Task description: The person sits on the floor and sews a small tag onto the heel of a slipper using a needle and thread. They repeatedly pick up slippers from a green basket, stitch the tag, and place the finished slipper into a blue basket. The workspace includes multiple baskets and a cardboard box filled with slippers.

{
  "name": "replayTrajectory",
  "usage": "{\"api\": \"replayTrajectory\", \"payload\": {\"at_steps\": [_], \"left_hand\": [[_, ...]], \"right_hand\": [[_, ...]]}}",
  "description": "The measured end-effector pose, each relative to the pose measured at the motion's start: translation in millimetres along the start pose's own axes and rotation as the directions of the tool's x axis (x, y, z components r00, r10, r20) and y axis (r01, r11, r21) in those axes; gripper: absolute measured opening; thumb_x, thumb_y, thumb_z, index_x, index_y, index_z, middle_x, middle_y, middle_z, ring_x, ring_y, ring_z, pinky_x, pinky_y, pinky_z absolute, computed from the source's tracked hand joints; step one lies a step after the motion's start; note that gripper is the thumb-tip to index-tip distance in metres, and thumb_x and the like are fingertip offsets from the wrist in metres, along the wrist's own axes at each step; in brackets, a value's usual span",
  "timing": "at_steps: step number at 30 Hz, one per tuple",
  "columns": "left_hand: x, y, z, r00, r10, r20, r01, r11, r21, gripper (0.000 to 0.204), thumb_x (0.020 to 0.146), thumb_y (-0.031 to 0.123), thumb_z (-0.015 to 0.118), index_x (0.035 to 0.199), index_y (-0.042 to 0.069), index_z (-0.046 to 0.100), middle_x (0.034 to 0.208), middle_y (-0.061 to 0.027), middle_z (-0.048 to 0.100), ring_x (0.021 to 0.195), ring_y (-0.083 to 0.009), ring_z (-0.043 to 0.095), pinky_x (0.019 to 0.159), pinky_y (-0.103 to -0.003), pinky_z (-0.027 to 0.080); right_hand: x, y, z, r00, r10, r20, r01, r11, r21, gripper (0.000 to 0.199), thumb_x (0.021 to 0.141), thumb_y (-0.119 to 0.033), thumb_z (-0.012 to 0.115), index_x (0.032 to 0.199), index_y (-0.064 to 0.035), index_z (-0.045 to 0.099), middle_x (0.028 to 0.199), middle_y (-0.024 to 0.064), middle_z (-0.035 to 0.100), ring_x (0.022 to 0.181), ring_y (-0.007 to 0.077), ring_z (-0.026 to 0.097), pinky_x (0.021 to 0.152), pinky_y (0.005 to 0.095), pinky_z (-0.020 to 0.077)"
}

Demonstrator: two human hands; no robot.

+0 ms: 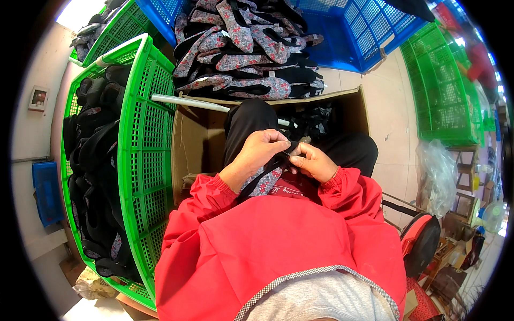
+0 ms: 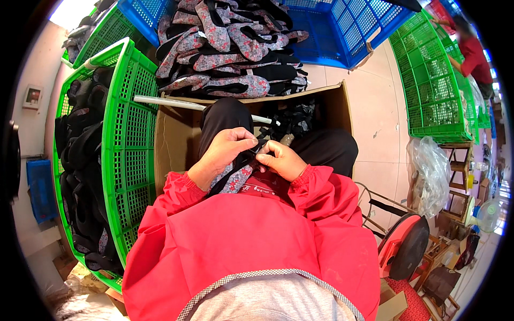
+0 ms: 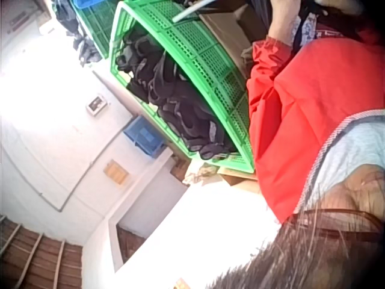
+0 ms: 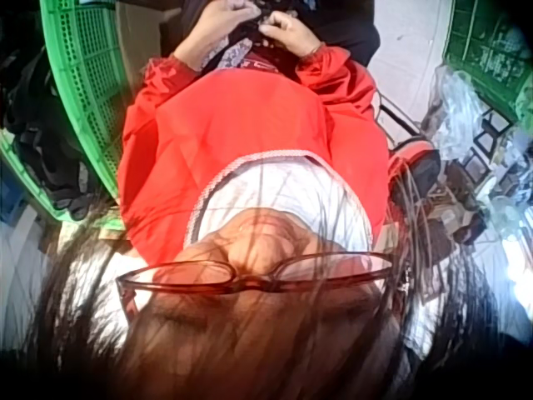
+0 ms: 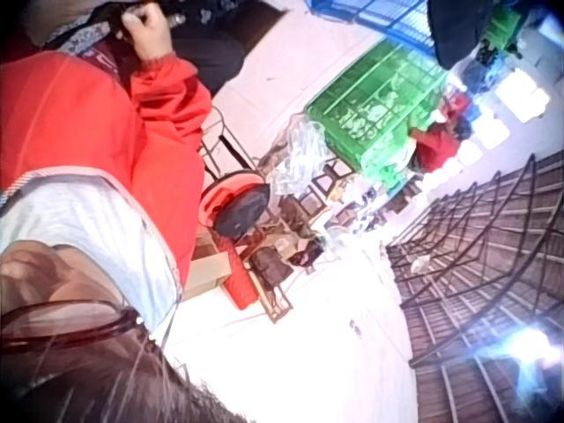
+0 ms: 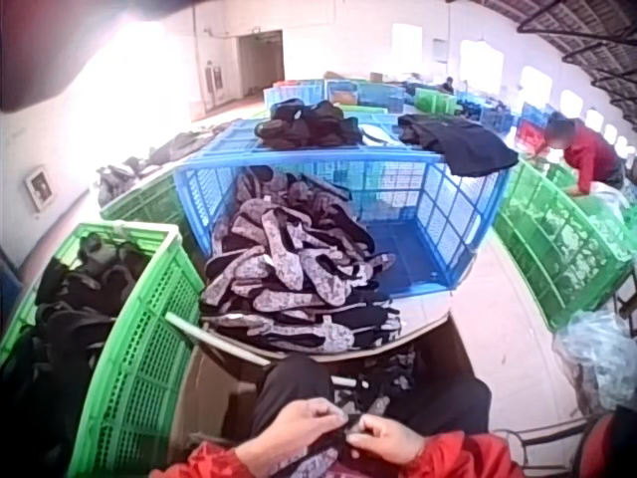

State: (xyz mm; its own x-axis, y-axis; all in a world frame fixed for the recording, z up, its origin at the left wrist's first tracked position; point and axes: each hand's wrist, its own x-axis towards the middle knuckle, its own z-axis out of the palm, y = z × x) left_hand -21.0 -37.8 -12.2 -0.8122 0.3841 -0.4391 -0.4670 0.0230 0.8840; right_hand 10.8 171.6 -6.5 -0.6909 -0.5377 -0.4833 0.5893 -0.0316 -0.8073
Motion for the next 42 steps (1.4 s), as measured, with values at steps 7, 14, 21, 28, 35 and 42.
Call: {"api": "replayTrajectory", "payload": {"at_steps": [7, 14, 21, 28, 35, 42], "left_hand": [[-1, 2, 2, 1.000, 0.024, -0.007, -0.024, 0.998, 0.063, 0.013, 0.090, 0.009, 0.066, 0.094, -0.003, 0.069, 0.089, -0.0030, 0.067, 0.084, -0.0090, 0.060, 0.078, -0.024, 0.048], [0, 2, 2, 0.999, 0.028, -0.018, -0.026, 0.995, 0.100, 0.015, 0.089, 0.011, 0.067, 0.094, -0.003, 0.069, 0.088, -0.0029, 0.067, 0.082, -0.0090, 0.060, 0.076, -0.024, 0.049], [3, -2, 3, 0.999, 0.030, -0.025, -0.027, 0.992, 0.121, 0.015, 0.090, 0.011, 0.068, 0.094, -0.003, 0.069, 0.087, -0.0025, 0.067, 0.082, -0.0085, 0.060, 0.075, -0.024, 0.048], [4, -4, 1, 1.000, 0.008, -0.023, -0.007, 0.998, 0.057, 0.014, 0.091, 0.011, 0.066, 0.094, -0.002, 0.069, 0.088, -0.0020, 0.067, 0.084, -0.0081, 0.059, 0.078, -0.023, 0.047], [3, -1, 2, 1.000, 0.001, -0.013, 0.000, 0.999, 0.051, 0.014, 0.091, 0.011, 0.066, 0.095, -0.002, 0.069, 0.089, -0.0018, 0.067, 0.085, -0.0084, 0.059, 0.079, -0.023, 0.047], [3, -2, 2, 1.000, -0.009, -0.015, 0.010, 0.998, 0.057, 0.014, 0.091, 0.011, 0.066, 0.095, -0.002, 0.068, 0.088, -0.0016, 0.066, 0.083, -0.0080, 0.059, 0.077, -0.023, 0.047]], "right_hand": [[2, 8, -2, 0.999, -0.036, -0.018, 0.036, 0.999, -0.001, 0.014, 0.097, -0.018, 0.062, 0.099, -0.0062, 0.055, 0.083, 0.0029, 0.061, 0.070, 0.0069, 0.053, 0.059, 0.0195, 0.0384], [3, 9, -5, 0.999, -0.042, -0.006, 0.042, 0.999, 0.006, 0.013, 0.097, -0.017, 0.063, 0.098, -0.0062, 0.055, 0.084, 0.0024, 0.060, 0.073, 0.0080, 0.054, 0.062, 0.0199, 0.0401], [3, 10, -5, 0.994, -0.095, -0.054, 0.087, 0.987, -0.139, 0.014, 0.097, -0.016, 0.063, 0.096, -0.0053, 0.054, 0.080, 0.0023, 0.062, 0.071, 0.0077, 0.056, 0.062, 0.0222, 0.0430], [-1, 0, -6, 0.999, -0.022, -0.024, 0.021, 0.998, -0.067, 0.015, 0.098, -0.019, 0.062, 0.097, -0.0053, 0.054, 0.082, 0.0022, 0.063, 0.073, 0.0078, 0.056, 0.064, 0.0226, 0.0438], [0, 2, -8, 0.998, -0.071, 0.000, 0.070, 0.992, -0.109, 0.014, 0.098, -0.018, 0.060, 0.099, -0.0049, 0.054, 0.086, 0.0038, 0.060, 0.076, 0.0102, 0.056, 0.070, 0.0231, 0.0447], [0, -5, -4, 0.993, -0.110, -0.037, 0.094, 0.950, -0.299, 0.012, 0.097, -0.012, 0.060, 0.096, -0.0031, 0.052, 0.085, 0.0049, 0.061, 0.078, 0.0126, 0.060, 0.075, 0.0270, 0.0489]]}}
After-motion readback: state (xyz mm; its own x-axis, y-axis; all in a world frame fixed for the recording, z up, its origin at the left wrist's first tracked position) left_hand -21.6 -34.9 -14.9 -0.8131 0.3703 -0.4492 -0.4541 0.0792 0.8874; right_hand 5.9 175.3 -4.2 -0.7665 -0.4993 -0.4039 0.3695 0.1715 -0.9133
